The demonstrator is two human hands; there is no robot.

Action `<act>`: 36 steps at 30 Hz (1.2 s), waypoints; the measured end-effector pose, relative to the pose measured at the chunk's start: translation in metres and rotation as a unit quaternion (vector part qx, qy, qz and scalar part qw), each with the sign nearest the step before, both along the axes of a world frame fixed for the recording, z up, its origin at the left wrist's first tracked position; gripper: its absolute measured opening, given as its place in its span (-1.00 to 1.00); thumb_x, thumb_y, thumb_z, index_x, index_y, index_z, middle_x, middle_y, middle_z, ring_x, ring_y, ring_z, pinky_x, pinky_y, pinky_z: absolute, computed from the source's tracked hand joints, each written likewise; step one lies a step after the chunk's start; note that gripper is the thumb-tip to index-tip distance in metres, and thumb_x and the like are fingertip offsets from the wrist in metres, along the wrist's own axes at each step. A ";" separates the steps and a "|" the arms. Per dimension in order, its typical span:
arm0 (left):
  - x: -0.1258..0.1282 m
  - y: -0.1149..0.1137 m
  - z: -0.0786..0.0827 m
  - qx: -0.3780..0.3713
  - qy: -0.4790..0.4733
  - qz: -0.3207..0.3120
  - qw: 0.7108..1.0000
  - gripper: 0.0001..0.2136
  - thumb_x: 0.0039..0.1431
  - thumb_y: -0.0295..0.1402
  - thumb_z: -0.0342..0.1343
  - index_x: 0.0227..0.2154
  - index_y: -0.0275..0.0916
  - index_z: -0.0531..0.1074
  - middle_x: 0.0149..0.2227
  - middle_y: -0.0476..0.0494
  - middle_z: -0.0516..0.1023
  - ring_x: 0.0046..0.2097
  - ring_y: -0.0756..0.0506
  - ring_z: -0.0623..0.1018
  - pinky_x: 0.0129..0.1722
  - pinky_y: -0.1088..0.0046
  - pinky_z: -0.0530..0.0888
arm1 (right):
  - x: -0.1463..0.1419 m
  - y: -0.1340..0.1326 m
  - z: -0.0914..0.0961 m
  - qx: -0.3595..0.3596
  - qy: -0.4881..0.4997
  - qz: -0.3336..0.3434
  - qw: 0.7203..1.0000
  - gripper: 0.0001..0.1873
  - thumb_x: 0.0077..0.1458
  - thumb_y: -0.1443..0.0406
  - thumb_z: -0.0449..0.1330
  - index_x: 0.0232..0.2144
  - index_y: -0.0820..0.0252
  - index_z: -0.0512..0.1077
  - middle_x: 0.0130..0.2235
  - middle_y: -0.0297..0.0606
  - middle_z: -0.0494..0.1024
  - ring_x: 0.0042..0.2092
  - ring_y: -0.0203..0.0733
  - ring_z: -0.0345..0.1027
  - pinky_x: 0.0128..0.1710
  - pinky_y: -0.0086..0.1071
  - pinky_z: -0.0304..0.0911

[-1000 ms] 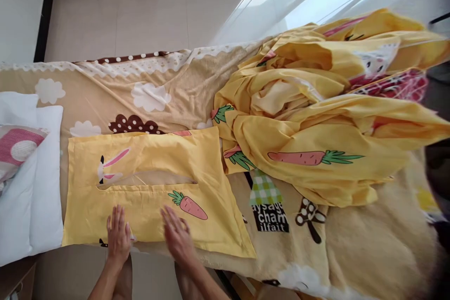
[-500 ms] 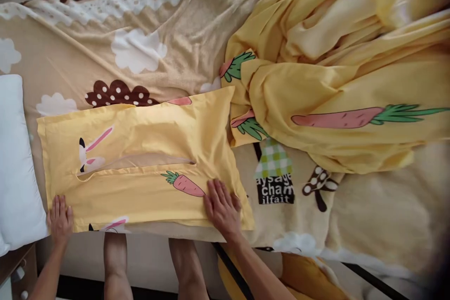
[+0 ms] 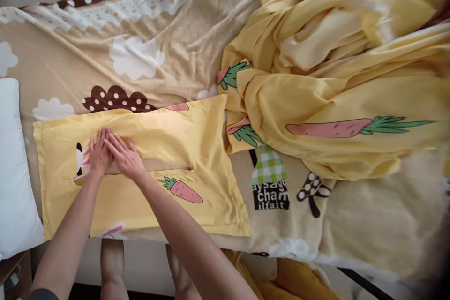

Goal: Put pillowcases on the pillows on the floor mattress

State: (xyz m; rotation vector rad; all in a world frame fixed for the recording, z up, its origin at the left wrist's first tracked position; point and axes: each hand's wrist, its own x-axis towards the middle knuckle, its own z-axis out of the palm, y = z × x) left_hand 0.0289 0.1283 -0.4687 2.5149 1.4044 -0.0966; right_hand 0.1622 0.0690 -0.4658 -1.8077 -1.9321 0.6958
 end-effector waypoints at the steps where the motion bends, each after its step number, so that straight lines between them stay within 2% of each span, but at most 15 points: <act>1: -0.003 0.017 -0.001 0.004 0.009 0.016 1.000 -0.46 0.38 -0.18 -0.22 0.36 -0.20 0.02 0.41 -0.24 0.00 0.42 -0.18 0.01 0.37 0.02 -0.14 | 0.011 0.011 -0.005 -0.012 0.001 0.002 1.000 -0.42 0.34 0.32 -0.17 0.38 0.18 -0.01 0.40 -0.20 0.01 0.42 -0.14 -0.17 0.36 -0.12 -0.23; 3: -0.020 0.046 0.001 0.023 0.023 0.068 0.997 -0.46 0.38 -0.15 -0.21 0.36 -0.16 0.03 0.41 -0.22 -0.02 0.42 -0.20 0.01 0.36 -0.02 -0.14 | 0.049 0.016 -0.017 -0.031 -0.012 -0.012 0.999 -0.43 0.36 0.25 -0.15 0.36 0.21 0.04 0.40 -0.15 0.03 0.42 -0.11 -0.16 0.36 -0.07 -0.23; 5: -0.045 0.069 0.007 0.044 0.029 0.105 0.993 -0.45 0.36 -0.14 -0.19 0.36 -0.16 0.05 0.41 -0.24 -0.01 0.42 -0.22 0.03 0.35 -0.03 -0.14 | 0.102 0.004 -0.027 -0.034 -0.037 -0.024 0.998 -0.44 0.37 0.19 -0.15 0.35 0.17 0.06 0.39 -0.18 0.07 0.41 -0.12 -0.12 0.36 -0.04 -0.25; 7: -0.067 0.084 0.012 0.061 0.028 0.123 0.990 -0.45 0.36 -0.13 -0.19 0.35 -0.19 0.08 0.40 -0.28 0.01 0.41 -0.24 0.04 0.34 -0.04 -0.14 | 0.158 -0.016 -0.035 -0.041 -0.078 -0.097 0.991 -0.44 0.37 0.14 -0.16 0.34 0.14 0.09 0.38 -0.16 0.10 0.39 -0.10 -0.06 0.35 -0.02 -0.23; 10: -0.083 0.095 0.010 0.086 0.011 0.158 0.984 -0.44 0.35 -0.12 -0.21 0.33 -0.23 0.11 0.39 -0.34 0.04 0.41 -0.25 0.05 0.34 -0.02 -0.15 | 0.225 -0.045 -0.040 -0.046 -0.129 -0.194 0.971 -0.42 0.36 0.11 -0.17 0.32 0.20 0.13 0.34 -0.07 0.18 0.35 -0.04 0.04 0.28 0.00 -0.10; 13: -0.084 0.096 0.001 0.105 -0.008 0.176 0.979 -0.44 0.34 -0.13 -0.22 0.33 -0.23 0.13 0.38 -0.35 0.08 0.40 -0.25 0.06 0.33 0.00 -0.17 | 0.256 -0.052 -0.041 -0.021 -0.151 -0.241 0.958 -0.46 0.36 0.13 -0.18 0.18 0.25 0.33 0.18 -0.02 0.43 0.21 -0.02 0.28 0.16 -0.04 0.05; 15: -0.084 0.096 -0.005 0.107 -0.014 0.173 0.979 -0.44 0.33 -0.13 -0.21 0.33 -0.23 0.14 0.38 -0.35 0.08 0.40 -0.26 0.06 0.33 -0.01 -0.17 | 0.258 -0.041 -0.039 0.007 -0.175 -0.277 0.945 -0.49 0.35 0.13 -0.16 0.01 0.24 0.47 0.00 -0.03 0.57 0.05 0.00 0.39 0.06 -0.07 0.11; 17: -0.085 0.095 -0.010 0.104 -0.016 0.170 0.980 -0.43 0.32 -0.14 -0.21 0.33 -0.23 0.14 0.38 -0.35 0.09 0.40 -0.27 0.07 0.33 -0.01 -0.17 | 0.252 -0.021 -0.038 0.028 -0.202 -0.277 0.939 -0.53 0.31 0.07 -0.09 -0.12 0.21 0.51 -0.12 -0.04 0.59 -0.05 0.02 0.38 0.00 -0.09 0.11; 20: -0.089 0.094 -0.013 0.098 -0.012 0.169 0.981 -0.43 0.31 -0.16 -0.21 0.32 -0.24 0.14 0.38 -0.35 0.09 0.40 -0.28 0.07 0.32 -0.03 -0.16 | 0.242 0.010 -0.034 -0.013 -0.193 -0.162 0.968 -0.56 0.25 -0.01 0.02 -0.19 0.21 0.48 -0.20 -0.08 0.55 -0.12 -0.01 0.35 -0.08 -0.17 0.12; 23: -0.092 0.093 -0.015 0.090 -0.011 0.168 0.982 -0.43 0.30 -0.16 -0.20 0.32 -0.24 0.15 0.38 -0.36 0.09 0.40 -0.30 0.07 0.32 -0.04 -0.15 | 0.248 0.032 -0.026 -0.087 -0.153 -0.033 0.984 -0.58 0.29 0.02 -0.03 -0.32 0.20 0.43 -0.40 -0.20 0.50 -0.28 -0.12 0.34 -0.21 -0.27 0.11; 27: -0.095 0.091 -0.019 0.087 -0.016 0.168 0.982 -0.42 0.28 -0.15 -0.20 0.31 -0.23 0.17 0.37 -0.37 0.11 0.39 -0.31 0.09 0.31 -0.06 -0.15 | 0.278 0.041 -0.012 -0.083 -0.174 0.019 0.981 -0.53 0.34 0.08 -0.07 -0.49 0.16 0.42 -0.52 -0.25 0.44 -0.39 -0.18 0.28 -0.25 -0.30 0.07; 30: -0.096 0.090 -0.022 0.084 -0.017 0.166 0.982 -0.42 0.27 -0.14 -0.20 0.30 -0.24 0.19 0.36 -0.38 0.13 0.39 -0.31 0.11 0.31 -0.05 -0.15 | 0.291 0.041 -0.012 -0.058 -0.213 -0.018 0.975 -0.56 0.31 0.08 -0.01 -0.49 0.15 0.45 -0.50 -0.24 0.46 -0.34 -0.15 0.27 -0.19 -0.26 0.07; 32: -0.097 0.089 -0.024 0.084 -0.018 0.167 0.982 -0.42 0.27 -0.14 -0.20 0.30 -0.24 0.20 0.36 -0.38 0.14 0.38 -0.32 0.12 0.30 -0.05 -0.15 | 0.282 0.043 -0.018 -0.044 -0.242 -0.097 0.964 -0.60 0.29 0.09 0.01 -0.45 0.15 0.47 -0.39 -0.18 0.51 -0.26 -0.08 0.29 -0.12 -0.18 0.07; 34: -0.098 0.088 -0.025 0.093 -0.020 0.163 0.982 -0.43 0.27 -0.15 -0.19 0.30 -0.23 0.21 0.35 -0.37 0.16 0.38 -0.31 0.13 0.30 -0.03 -0.14 | 0.250 0.048 -0.022 -0.011 -0.266 -0.235 0.935 -0.62 0.27 0.09 0.02 -0.41 0.17 0.47 -0.25 -0.08 0.51 -0.15 0.02 0.30 -0.08 -0.08 0.07; 36: -0.099 0.087 -0.026 0.105 -0.021 0.154 0.982 -0.43 0.27 -0.15 -0.19 0.30 -0.22 0.21 0.34 -0.37 0.18 0.37 -0.30 0.15 0.30 -0.01 -0.13 | 0.191 0.053 -0.020 0.042 -0.247 -0.347 0.904 -0.67 0.26 0.12 0.01 -0.32 0.19 0.47 -0.14 0.00 0.48 -0.04 0.11 0.30 -0.04 0.00 0.07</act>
